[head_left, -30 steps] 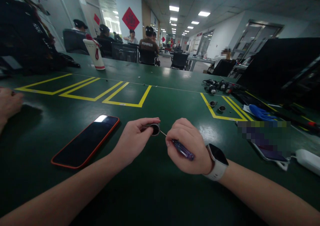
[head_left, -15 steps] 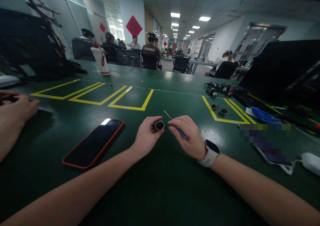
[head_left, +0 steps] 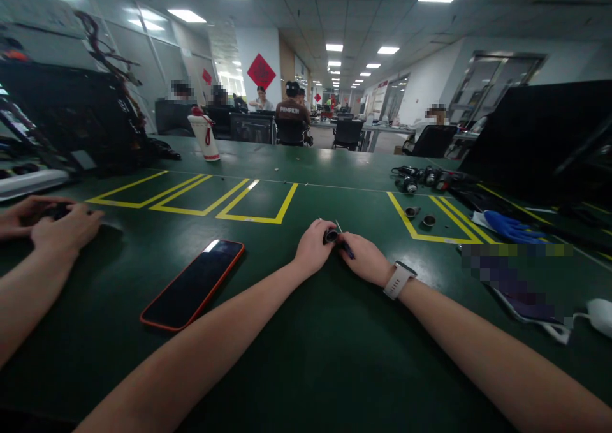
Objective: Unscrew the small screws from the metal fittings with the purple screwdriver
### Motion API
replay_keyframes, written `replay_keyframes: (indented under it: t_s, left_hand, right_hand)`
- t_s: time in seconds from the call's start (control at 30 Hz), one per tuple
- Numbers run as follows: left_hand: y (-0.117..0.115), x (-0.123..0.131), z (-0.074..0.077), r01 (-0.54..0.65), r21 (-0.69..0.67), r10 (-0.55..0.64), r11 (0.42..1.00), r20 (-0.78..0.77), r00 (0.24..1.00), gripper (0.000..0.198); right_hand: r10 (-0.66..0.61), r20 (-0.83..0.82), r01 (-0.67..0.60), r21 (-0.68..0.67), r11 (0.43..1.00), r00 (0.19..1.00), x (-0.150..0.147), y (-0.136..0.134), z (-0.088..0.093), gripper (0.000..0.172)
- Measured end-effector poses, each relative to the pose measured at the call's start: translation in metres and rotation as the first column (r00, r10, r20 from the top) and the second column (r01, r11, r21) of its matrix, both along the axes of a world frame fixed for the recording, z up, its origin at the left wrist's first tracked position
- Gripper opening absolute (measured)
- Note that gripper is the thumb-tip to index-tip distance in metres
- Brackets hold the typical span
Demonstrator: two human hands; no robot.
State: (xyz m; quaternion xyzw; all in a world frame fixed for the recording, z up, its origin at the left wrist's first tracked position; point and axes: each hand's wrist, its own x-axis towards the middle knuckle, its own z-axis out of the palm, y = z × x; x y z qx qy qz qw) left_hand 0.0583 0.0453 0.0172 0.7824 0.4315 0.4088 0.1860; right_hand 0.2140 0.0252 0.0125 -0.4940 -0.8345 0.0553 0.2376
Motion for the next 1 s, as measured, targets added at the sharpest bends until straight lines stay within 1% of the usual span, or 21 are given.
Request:
replay_keyframes:
  t_s: [0.1,0.2,0.33,0.43,0.73,0.9,1.0]
  left_hand:
    - [0.009,0.003,-0.003,-0.015,0.0,0.015,1.0,-0.068,0.998,0.023]
    - [0.02,0.007,-0.005,-0.02,-0.002,0.019,1.0,-0.126,0.992,0.025]
    - [0.034,0.013,-0.005,-0.011,0.001,0.011,1.0,-0.181,0.983,0.026]
    - [0.04,0.015,-0.004,-0.009,0.002,0.009,1.0,-0.212,0.977,0.026]
    - [0.044,0.015,-0.006,0.028,0.009,-0.025,1.0,-0.264,0.964,0.034]
    - [0.044,0.016,-0.008,-0.004,0.017,0.008,1.0,-0.268,0.963,0.046]
    - [0.044,0.016,-0.008,-0.025,0.012,0.028,1.0,-0.283,0.959,0.047]
  right_hand:
    - [-0.002,0.024,0.002,-0.027,1.0,1.0,0.003,0.006,-0.001,0.018]
    - [-0.031,0.039,0.032,-0.036,0.999,0.999,0.004,0.008,-0.002,0.018]
    - [-0.082,0.053,0.084,-0.035,0.996,0.995,0.006,0.011,-0.002,0.019]
    - [-0.103,0.063,0.106,-0.034,0.994,0.993,0.01,0.015,-0.001,0.02]
    - [-0.076,0.089,0.079,-0.035,0.996,0.993,0.018,0.02,0.002,0.021]
    - [-0.078,0.088,0.079,-0.014,0.997,0.993,0.019,0.023,0.001,0.022]
    - [-0.113,0.07,0.113,0.004,0.994,0.991,0.024,0.027,0.001,0.02]
